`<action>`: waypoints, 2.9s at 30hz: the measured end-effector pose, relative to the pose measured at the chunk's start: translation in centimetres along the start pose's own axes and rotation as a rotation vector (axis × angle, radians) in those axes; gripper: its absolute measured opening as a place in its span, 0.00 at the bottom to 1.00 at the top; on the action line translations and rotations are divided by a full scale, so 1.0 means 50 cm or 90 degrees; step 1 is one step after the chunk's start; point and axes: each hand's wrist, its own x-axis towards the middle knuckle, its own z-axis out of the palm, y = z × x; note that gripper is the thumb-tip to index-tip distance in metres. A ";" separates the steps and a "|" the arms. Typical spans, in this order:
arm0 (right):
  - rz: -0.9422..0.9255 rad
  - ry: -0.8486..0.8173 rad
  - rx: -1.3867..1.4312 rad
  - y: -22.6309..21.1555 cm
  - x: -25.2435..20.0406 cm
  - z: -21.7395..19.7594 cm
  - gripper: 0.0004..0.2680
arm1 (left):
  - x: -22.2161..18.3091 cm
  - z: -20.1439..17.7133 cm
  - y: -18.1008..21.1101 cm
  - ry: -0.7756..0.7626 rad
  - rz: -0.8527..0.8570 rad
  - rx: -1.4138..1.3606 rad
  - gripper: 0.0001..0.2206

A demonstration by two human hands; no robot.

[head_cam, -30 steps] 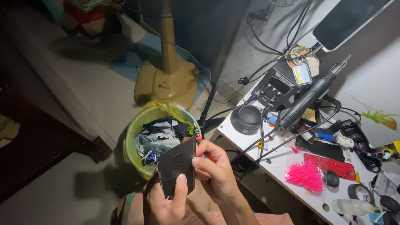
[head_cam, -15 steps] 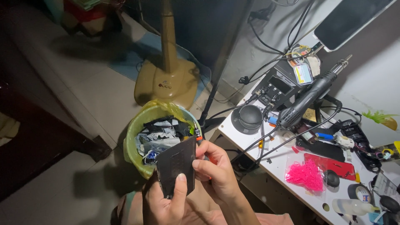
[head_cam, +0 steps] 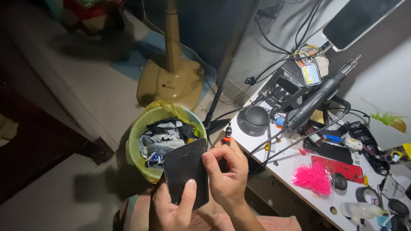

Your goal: A person is repairing a smartphone by unscrewing components and applying glue to the frame to reattach the back cover.

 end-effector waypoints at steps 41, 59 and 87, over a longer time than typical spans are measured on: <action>0.062 -0.231 0.098 0.033 0.033 0.094 0.06 | 0.049 -0.043 -0.035 0.034 -0.183 -0.007 0.19; 0.174 -0.194 0.110 0.315 0.088 0.271 0.07 | 0.191 -0.030 -0.226 0.076 -0.134 0.037 0.13; 0.100 -0.021 0.054 0.291 0.068 0.266 0.11 | 0.180 -0.003 -0.211 0.139 -0.164 0.056 0.14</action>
